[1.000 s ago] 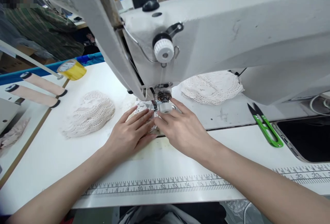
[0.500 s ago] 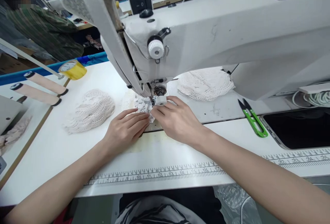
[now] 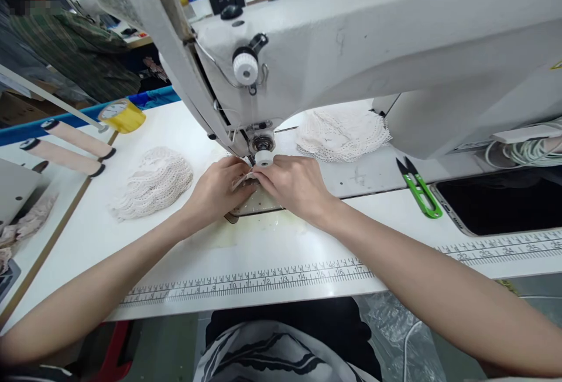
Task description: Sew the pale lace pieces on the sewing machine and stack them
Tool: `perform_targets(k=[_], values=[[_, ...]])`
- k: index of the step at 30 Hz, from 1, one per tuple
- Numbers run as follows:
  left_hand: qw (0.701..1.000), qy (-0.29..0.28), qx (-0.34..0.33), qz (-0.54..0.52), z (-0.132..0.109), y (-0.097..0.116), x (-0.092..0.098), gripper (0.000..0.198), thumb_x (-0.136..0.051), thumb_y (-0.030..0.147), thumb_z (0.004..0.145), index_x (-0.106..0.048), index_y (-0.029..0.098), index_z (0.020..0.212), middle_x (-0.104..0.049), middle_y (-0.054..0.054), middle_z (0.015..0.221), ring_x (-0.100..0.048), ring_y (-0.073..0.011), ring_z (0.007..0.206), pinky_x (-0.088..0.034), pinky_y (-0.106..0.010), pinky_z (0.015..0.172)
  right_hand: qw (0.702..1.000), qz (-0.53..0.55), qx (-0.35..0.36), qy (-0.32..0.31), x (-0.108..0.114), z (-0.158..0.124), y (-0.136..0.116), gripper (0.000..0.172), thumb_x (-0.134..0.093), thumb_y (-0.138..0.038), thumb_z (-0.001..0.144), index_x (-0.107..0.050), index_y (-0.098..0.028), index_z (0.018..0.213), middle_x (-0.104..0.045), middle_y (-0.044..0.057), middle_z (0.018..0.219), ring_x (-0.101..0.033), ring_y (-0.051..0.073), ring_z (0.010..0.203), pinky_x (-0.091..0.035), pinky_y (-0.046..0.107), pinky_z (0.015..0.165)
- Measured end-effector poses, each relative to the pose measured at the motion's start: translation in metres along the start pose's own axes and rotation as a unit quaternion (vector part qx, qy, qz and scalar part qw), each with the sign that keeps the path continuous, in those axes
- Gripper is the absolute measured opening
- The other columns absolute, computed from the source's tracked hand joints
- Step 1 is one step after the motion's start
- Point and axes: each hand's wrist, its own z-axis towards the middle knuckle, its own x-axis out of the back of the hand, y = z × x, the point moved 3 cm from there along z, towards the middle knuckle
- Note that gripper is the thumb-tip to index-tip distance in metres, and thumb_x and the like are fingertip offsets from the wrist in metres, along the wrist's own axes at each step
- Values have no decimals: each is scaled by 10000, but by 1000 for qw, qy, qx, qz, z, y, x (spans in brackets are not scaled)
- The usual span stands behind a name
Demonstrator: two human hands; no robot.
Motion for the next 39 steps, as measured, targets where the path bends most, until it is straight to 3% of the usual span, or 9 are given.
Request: perform_targets(k=[4,8,13,17,22,29,39], values=[[998,51,18,36,11,-2,-5,85,-653,289,842,-695,217,863,-683,-27,911,-618,-249,916,-475,-410,791,1000,0,-25,-8,-1,1,1,342,-481,-315,960,-744,-208,769,-589,-10,540,-449,99,467,-227,251,463],[996,67,-21,53,9,-5,-5,103,-602,196,870,-703,216,872,-695,-23,922,-614,-225,903,-456,-388,795,999,20,-26,-13,1,0,1,308,-495,-305,956,-748,-205,811,-617,-16,565,-451,94,457,-239,247,457],[985,89,-117,85,-10,2,0,156,-618,171,837,-720,222,944,-699,-36,985,-602,-222,930,-455,-387,832,996,62,59,-35,7,-6,-6,242,-535,-163,907,-708,-202,742,-673,-28,639,-547,106,580,-332,258,545],[961,146,-182,151,-30,15,0,191,-603,153,863,-704,165,1025,-710,-64,1095,-606,-242,1032,-455,-413,907,992,13,113,-47,12,-9,-14,222,-545,-66,860,-691,-182,740,-725,-2,787,-601,143,764,-351,292,621],[961,121,-186,165,-37,16,-3,248,-555,162,911,-667,139,1132,-716,-65,1138,-616,-234,1139,-454,-414,999,989,-5,128,-72,13,-8,-17,246,-527,-5,835,-679,-178,750,-712,-3,744,-601,138,743,-343,300,643],[963,113,-187,160,-35,14,-3,257,-566,162,911,-665,112,1143,-727,-88,1102,-646,-246,1121,-466,-431,1005,989,-2,122,-87,13,-7,-17,283,-502,23,836,-675,-184,754,-719,-7,767,-605,137,717,-374,302,671],[967,117,-169,153,-32,11,-5,237,-532,178,936,-650,160,1140,-722,-68,1120,-628,-223,1156,-444,-439,1019,990,-12,128,-65,11,-5,-14,219,-552,-21,842,-683,-176,759,-718,-26,765,-547,126,640,-372,300,664]])
